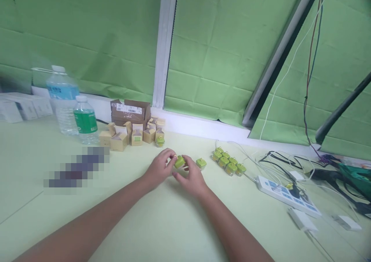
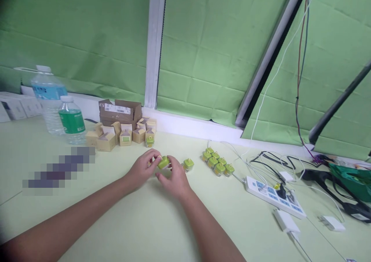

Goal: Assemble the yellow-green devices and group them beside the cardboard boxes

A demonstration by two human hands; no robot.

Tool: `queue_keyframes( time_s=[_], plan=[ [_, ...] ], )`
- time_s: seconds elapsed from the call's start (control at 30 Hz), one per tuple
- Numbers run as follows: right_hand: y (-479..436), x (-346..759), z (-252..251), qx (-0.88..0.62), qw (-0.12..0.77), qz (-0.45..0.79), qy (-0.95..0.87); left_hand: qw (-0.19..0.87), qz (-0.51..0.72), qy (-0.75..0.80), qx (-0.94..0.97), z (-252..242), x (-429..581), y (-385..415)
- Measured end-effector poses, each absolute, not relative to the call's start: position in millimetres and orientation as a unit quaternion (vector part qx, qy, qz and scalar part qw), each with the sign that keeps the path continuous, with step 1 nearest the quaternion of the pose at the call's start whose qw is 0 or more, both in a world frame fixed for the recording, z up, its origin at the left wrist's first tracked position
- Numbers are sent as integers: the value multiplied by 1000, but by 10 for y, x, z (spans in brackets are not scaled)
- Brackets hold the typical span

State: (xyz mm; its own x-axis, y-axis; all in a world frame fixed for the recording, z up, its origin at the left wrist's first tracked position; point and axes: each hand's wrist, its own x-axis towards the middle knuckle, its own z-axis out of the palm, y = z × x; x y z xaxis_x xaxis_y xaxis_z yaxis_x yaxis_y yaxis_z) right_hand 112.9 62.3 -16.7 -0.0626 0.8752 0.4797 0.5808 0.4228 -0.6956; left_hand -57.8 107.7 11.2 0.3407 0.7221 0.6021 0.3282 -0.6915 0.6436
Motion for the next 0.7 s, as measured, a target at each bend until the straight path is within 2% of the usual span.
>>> queue_keyframes(
  time_s=[0.13, 0.27, 0.37, 0.7],
  plan=[
    [665, 1170, -237, -539, 437, 178, -698, 214, 546, 398, 706, 89, -722, 1341],
    [705, 1205, -286, -550, 423, 182, -696, 300, 599, 462, 582, -41, -857, 1652],
    [711, 1213, -287, -556, 409, 188, -699, 325, 602, 474, 554, -106, -913, 1779],
    [768, 1297, -289, -648, 353, 155, -657, 284, 581, 498, 577, -110, -964, 1764]
  ],
)
